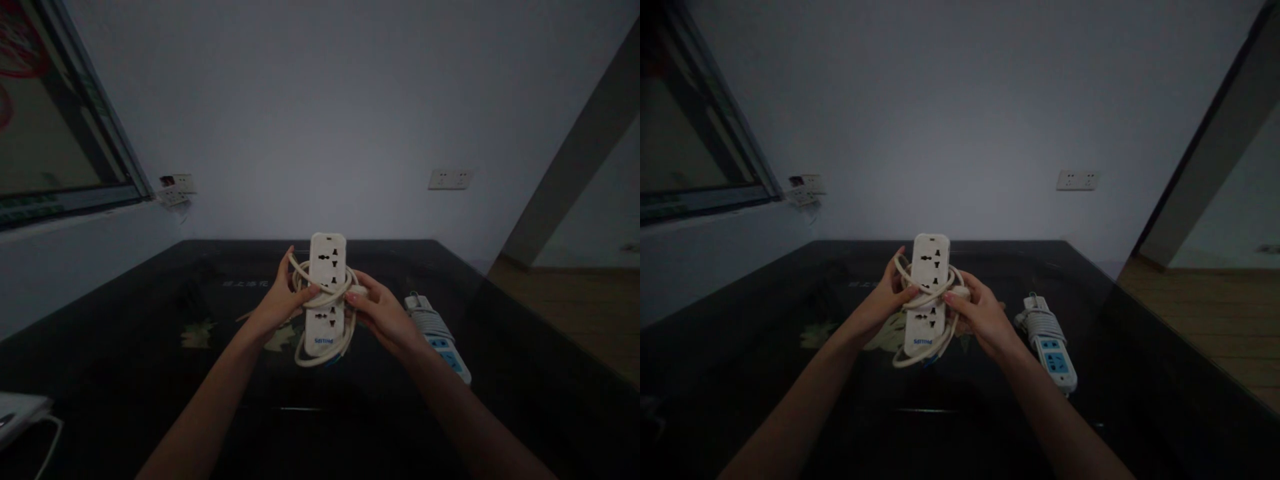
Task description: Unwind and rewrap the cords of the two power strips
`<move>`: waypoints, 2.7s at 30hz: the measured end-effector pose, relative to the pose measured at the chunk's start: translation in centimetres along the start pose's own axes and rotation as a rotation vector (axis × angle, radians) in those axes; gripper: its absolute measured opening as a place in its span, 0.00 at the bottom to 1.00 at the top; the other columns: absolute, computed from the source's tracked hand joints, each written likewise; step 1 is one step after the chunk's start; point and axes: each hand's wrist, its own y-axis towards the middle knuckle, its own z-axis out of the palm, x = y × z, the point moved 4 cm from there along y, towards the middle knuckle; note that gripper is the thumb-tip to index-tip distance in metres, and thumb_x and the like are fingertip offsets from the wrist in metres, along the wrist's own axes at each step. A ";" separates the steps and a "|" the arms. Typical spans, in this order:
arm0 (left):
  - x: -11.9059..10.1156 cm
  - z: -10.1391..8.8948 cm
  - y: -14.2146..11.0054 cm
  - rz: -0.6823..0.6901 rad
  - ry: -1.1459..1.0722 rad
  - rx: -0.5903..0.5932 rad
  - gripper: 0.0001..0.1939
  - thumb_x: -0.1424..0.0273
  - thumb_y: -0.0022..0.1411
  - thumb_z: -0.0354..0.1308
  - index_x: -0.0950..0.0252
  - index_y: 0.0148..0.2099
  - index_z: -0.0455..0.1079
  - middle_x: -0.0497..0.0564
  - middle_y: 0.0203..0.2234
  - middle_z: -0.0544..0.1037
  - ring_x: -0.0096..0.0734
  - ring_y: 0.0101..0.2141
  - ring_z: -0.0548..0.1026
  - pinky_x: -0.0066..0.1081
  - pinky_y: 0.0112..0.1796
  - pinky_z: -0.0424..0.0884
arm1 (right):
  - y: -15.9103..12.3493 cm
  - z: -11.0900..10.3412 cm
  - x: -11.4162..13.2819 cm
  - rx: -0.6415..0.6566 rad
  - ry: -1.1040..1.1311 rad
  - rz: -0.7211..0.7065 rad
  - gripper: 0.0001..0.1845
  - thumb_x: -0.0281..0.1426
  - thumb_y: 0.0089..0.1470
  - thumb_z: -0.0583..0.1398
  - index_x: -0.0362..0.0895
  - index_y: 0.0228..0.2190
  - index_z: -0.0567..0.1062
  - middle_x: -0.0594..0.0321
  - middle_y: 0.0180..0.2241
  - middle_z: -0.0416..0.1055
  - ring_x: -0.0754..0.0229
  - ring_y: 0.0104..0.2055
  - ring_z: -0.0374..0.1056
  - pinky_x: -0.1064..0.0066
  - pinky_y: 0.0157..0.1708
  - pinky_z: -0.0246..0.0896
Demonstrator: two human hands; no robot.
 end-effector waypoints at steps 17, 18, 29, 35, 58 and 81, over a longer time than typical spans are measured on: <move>2.0 -1.6 0.7 -0.134 0.001 0.057 0.42 0.58 0.57 0.61 0.54 0.67 0.42 0.59 0.51 0.70 0.41 0.42 0.74 0.39 0.41 0.69 | 0.7 -1.6 -0.3 0.003 0.050 0.004 0.19 0.33 0.42 0.67 0.47 0.40 0.76 0.58 0.40 0.75 0.55 0.39 0.70 0.62 0.39 0.66; 2.3 -1.7 0.7 -0.146 -0.020 0.082 0.37 0.57 0.58 0.59 0.55 0.65 0.47 0.59 0.51 0.71 0.40 0.41 0.74 0.38 0.41 0.68 | 0.7 -1.7 -0.1 0.003 0.056 -0.006 0.19 0.33 0.42 0.67 0.47 0.40 0.77 0.57 0.40 0.75 0.54 0.40 0.70 0.61 0.40 0.66; 2.9 -2.0 0.1 -0.239 0.083 0.250 0.25 0.54 0.57 0.59 0.62 0.52 0.68 0.60 0.49 0.73 0.44 0.46 0.72 0.38 0.40 0.70 | 1.1 -2.9 2.2 -0.093 0.088 -0.185 0.18 0.36 0.43 0.66 0.47 0.39 0.77 0.57 0.44 0.74 0.50 0.47 0.67 0.58 0.45 0.64; 2.2 -0.7 -0.4 -0.225 0.188 0.429 0.22 0.55 0.57 0.60 0.67 0.46 0.73 0.59 0.42 0.77 0.41 0.43 0.74 0.37 0.44 0.68 | 1.6 -4.2 2.0 -0.174 0.125 -0.287 0.16 0.37 0.43 0.66 0.49 0.37 0.77 0.59 0.43 0.75 0.51 0.48 0.67 0.56 0.46 0.64; 2.4 0.9 0.1 -0.074 -0.393 0.345 0.48 0.58 0.42 0.72 0.50 0.63 0.54 0.52 0.64 0.54 0.49 0.60 0.58 0.37 0.48 0.66 | 0.7 -2.5 1.2 -0.119 0.109 -0.239 0.41 0.32 0.46 0.64 0.58 0.59 0.56 0.61 0.54 0.66 0.49 0.56 0.61 0.56 0.47 0.64; 3.9 1.3 0.7 -0.013 -0.171 0.073 0.54 0.56 0.40 0.71 0.62 0.64 0.49 0.61 0.55 0.67 0.52 0.52 0.68 0.39 0.47 0.67 | 0.4 -0.9 0.6 0.042 -0.028 -0.286 0.50 0.29 0.41 0.66 0.53 0.61 0.49 0.59 0.61 0.57 0.49 0.63 0.51 0.54 0.62 0.47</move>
